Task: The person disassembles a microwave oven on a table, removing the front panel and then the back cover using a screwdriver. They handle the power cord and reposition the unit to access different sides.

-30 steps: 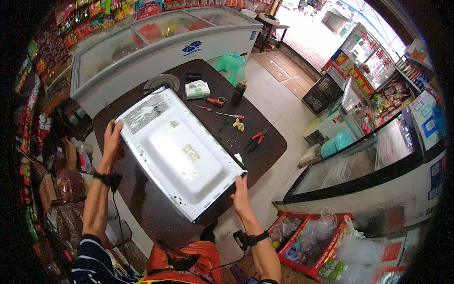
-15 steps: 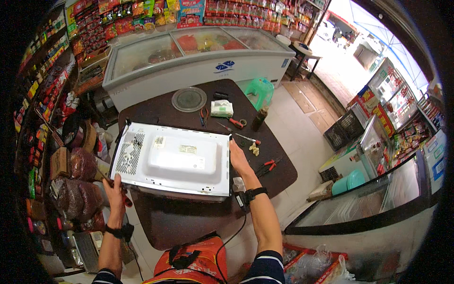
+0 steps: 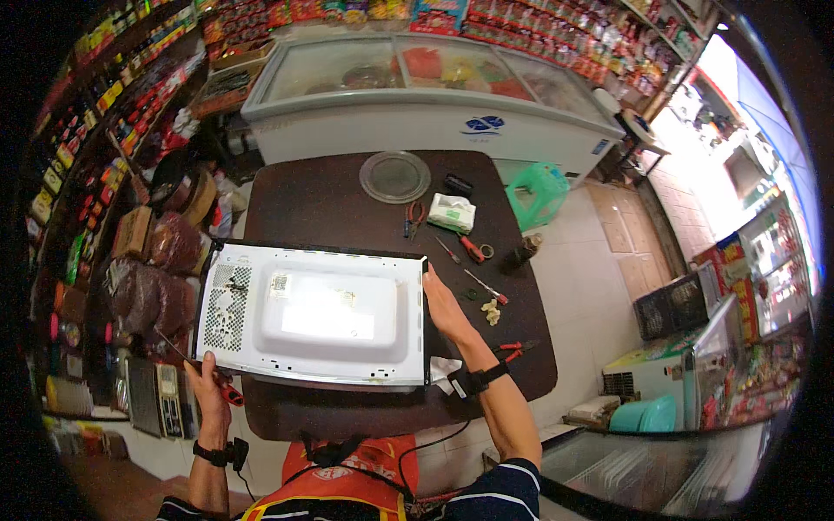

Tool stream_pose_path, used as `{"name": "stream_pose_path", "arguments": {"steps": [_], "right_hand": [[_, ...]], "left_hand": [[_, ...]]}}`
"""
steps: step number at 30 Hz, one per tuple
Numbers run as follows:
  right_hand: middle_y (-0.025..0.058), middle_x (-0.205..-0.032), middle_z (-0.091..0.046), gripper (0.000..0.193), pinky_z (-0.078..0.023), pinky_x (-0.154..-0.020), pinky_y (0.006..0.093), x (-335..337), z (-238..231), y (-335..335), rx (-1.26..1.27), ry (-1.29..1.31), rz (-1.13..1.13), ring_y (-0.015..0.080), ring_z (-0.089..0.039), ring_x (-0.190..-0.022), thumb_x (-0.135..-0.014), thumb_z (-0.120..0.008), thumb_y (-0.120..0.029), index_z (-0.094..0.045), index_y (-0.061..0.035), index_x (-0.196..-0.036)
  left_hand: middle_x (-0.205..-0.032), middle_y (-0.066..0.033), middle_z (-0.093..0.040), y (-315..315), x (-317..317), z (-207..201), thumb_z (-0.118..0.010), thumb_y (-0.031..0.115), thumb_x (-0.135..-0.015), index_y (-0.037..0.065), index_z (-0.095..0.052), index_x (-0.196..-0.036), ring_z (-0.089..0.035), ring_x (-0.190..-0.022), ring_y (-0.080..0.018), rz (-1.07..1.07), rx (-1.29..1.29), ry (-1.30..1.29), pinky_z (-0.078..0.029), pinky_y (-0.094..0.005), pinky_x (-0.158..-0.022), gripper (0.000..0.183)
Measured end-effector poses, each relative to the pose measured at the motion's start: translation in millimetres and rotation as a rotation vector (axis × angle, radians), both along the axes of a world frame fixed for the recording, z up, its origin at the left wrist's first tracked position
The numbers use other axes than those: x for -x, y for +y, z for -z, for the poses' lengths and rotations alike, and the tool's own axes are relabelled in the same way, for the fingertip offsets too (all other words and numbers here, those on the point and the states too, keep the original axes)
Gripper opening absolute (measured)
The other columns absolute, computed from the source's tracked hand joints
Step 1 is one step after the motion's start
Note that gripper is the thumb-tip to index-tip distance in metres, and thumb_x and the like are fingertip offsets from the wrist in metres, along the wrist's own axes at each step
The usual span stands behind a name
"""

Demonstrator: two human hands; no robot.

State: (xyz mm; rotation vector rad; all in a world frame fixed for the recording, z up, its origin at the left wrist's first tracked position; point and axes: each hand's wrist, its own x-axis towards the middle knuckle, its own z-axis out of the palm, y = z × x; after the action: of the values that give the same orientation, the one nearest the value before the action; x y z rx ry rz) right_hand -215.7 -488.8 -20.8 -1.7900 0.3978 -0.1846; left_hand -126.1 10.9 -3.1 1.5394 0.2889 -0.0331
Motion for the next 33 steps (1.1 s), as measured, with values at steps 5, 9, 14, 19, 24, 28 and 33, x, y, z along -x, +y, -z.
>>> {"name": "stream_pose_path", "arguments": {"steps": [5,9,14,19,24,28,33], "right_hand": [[0.0266,-0.161,-0.05,0.069,-0.028,-0.128,0.039,1,5,-14,0.036,-0.036,-0.081,0.034,-0.044,-0.153,-0.12,-0.037,-0.039,-0.026,0.0096,-0.168],[0.0297,-0.16,-0.049,0.074,-0.03,-0.127,0.0415,6,13,-27,-0.01,0.003,-0.127,0.0375,-0.045,-0.151,-0.117,-0.043,-0.046,-0.025,0.0015,-0.172],[0.0263,-0.15,-0.055,0.076,-0.036,-0.122,0.0398,13,16,-38,-0.075,0.034,-0.193,0.0297,-0.053,-0.144,-0.114,-0.055,-0.043,-0.027,-0.003,-0.172],[0.0211,-0.169,-0.035,0.086,-0.051,-0.113,0.0481,30,14,-45,-0.352,0.096,-0.231,0.038,-0.044,-0.153,-0.104,-0.073,-0.032,-0.028,-0.0078,-0.173],[0.0191,-0.17,-0.035,0.1,-0.05,-0.115,0.0501,34,9,-48,-0.415,0.145,-0.288,0.0383,-0.042,-0.155,-0.094,-0.084,-0.026,-0.025,-0.0102,-0.174],[0.0178,-0.17,-0.034,0.106,-0.05,-0.116,0.0518,28,7,-49,-0.41,0.144,-0.308,0.038,-0.041,-0.155,-0.091,-0.087,-0.022,-0.024,-0.013,-0.175],[0.0165,-0.169,-0.034,0.11,-0.05,-0.115,0.0517,28,11,-42,-0.474,0.125,-0.272,0.0367,-0.037,-0.156,-0.088,-0.09,-0.021,-0.023,-0.0142,-0.176]], "left_hand": [[-0.088,0.0021,-0.056,-19,20,-3,-0.075,0.038,-0.103,0.007,-0.048,-0.148,-0.048,-0.064,-0.008,-0.192,-0.023,-0.086,-0.041,-0.0261,-0.056,0.061],[-0.114,-0.0033,-0.061,-13,23,-11,-0.073,0.041,-0.104,0.007,-0.05,-0.148,-0.058,-0.094,-0.0155,-0.081,-0.071,-0.009,-0.049,-0.0334,-0.079,0.061],[-0.115,-0.0015,-0.062,5,21,-24,-0.075,0.037,-0.105,0.009,-0.05,-0.153,-0.057,-0.095,-0.0111,-0.012,-0.241,0.077,-0.048,-0.0284,-0.079,0.062],[-0.083,0.0074,-0.052,16,-3,-40,-0.067,0.034,-0.111,0.007,-0.063,-0.143,-0.041,-0.067,-0.0035,-0.06,-0.29,-0.079,-0.035,-0.0249,-0.059,0.042],[-0.095,0.0041,-0.068,25,-47,-62,-0.067,0.029,-0.111,0.0,-0.07,-0.135,-0.054,-0.072,-0.0032,0.091,-0.592,-0.033,-0.042,-0.0235,-0.063,0.037],[-0.113,-0.0046,-0.077,11,-71,-77,-0.068,0.026,-0.11,-0.007,-0.07,-0.135,-0.065,-0.094,-0.0091,0.295,-0.735,0.008,-0.054,-0.0277,-0.087,0.041],[-0.106,-0.0015,-0.077,-6,-80,-96,-0.066,0.021,-0.11,-0.009,-0.073,-0.125,-0.063,-0.091,-0.0065,0.495,-0.692,0.1,-0.052,-0.0266,-0.082,0.034]]}}
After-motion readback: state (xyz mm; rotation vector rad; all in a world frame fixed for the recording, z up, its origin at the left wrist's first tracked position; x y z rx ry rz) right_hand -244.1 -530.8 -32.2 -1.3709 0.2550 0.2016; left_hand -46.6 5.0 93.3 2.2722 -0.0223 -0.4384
